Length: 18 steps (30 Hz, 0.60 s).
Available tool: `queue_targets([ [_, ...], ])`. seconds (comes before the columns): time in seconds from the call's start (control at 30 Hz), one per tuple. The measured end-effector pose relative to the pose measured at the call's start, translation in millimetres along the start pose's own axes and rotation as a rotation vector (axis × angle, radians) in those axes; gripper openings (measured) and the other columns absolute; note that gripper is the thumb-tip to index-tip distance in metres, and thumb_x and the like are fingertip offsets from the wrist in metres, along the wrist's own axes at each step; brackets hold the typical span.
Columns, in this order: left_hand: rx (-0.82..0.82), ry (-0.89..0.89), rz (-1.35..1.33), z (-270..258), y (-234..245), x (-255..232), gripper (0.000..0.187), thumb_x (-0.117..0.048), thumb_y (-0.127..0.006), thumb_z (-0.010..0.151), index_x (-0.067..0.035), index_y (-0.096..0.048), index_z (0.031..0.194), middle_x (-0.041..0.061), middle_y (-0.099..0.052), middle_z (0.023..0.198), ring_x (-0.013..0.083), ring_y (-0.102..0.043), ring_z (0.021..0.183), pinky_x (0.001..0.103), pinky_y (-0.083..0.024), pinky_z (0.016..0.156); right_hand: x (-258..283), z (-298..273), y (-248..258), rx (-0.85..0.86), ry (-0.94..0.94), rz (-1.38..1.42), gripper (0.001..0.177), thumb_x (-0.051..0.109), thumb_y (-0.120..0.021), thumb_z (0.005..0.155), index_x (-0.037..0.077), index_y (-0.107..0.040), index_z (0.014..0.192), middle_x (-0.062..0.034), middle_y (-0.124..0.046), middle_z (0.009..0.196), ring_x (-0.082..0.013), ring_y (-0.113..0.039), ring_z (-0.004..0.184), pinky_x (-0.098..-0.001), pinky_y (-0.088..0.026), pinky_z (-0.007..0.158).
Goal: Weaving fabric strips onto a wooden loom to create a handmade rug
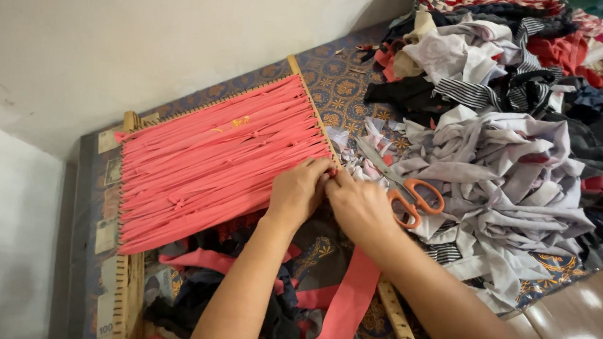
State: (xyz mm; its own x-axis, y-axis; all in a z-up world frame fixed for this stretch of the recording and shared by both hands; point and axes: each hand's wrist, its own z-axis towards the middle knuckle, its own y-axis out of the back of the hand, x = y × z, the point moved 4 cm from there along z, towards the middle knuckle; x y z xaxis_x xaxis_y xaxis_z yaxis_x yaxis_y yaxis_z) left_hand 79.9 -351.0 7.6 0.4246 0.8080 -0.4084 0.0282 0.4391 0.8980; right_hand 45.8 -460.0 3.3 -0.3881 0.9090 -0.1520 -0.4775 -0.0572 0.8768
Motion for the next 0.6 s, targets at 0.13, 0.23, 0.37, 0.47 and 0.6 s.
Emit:
queue_targets([
  [0.13,0.015,0.017,-0.046,-3,-1,1,0.022,-0.022,-0.046,0.087,-0.029,-0.053,0.106,0.005,-0.060,0.098,0.0327,-0.060,0.094,0.048,-0.051,0.076,13,0,1,-0.065,-0.010,-0.149,0.013,0.014,-0.050,0.070,0.024,-0.058,0.073,0.0044,-0.053,0.071,-0.0138,-0.057,0.044,-0.0305,-0.042,0.035],
  [0.23,0.037,0.028,-0.024,-5,-6,10,0.025,-0.026,-0.046,0.087,-0.034,-0.052,0.110,0.003,-0.059,0.100,0.0279,-0.059,0.097,0.044,-0.051,0.077,25,-1,4,0.019,0.146,-0.146,0.015,0.011,-0.047,0.070,0.018,-0.059,0.075,-0.0012,-0.054,0.069,-0.0192,-0.059,0.050,-0.0351,-0.043,0.039],
  [0.37,0.067,-0.027,-0.051,-2,6,9,0.024,-0.018,-0.049,0.085,-0.026,-0.059,0.106,0.007,-0.063,0.098,0.0322,-0.060,0.094,0.045,-0.051,0.076,34,-9,-1,0.031,0.257,-0.107,0.014,0.009,-0.049,0.068,0.015,-0.062,0.071,-0.0045,-0.058,0.065,-0.0214,-0.058,0.052,-0.0368,-0.042,0.040],
  [0.47,0.064,-0.047,-0.042,-2,15,3,0.026,-0.014,-0.050,0.084,-0.023,-0.063,0.104,0.008,-0.064,0.095,0.0330,-0.061,0.093,0.045,-0.050,0.077,43,-11,4,0.032,0.324,-0.012,0.014,0.011,-0.049,0.070,0.015,-0.063,0.071,-0.0051,-0.060,0.066,-0.0220,-0.060,0.058,-0.0352,-0.043,0.047],
  [0.6,0.133,0.030,0.047,3,20,-2,0.016,-0.027,-0.053,0.082,-0.026,-0.064,0.094,0.004,-0.063,0.087,0.0282,-0.061,0.091,0.042,-0.051,0.076,49,-9,8,-0.031,0.367,0.010,0.011,0.012,-0.052,0.065,0.015,-0.063,0.069,-0.0060,-0.058,0.068,-0.0247,-0.057,0.062,-0.0361,-0.038,0.050],
])
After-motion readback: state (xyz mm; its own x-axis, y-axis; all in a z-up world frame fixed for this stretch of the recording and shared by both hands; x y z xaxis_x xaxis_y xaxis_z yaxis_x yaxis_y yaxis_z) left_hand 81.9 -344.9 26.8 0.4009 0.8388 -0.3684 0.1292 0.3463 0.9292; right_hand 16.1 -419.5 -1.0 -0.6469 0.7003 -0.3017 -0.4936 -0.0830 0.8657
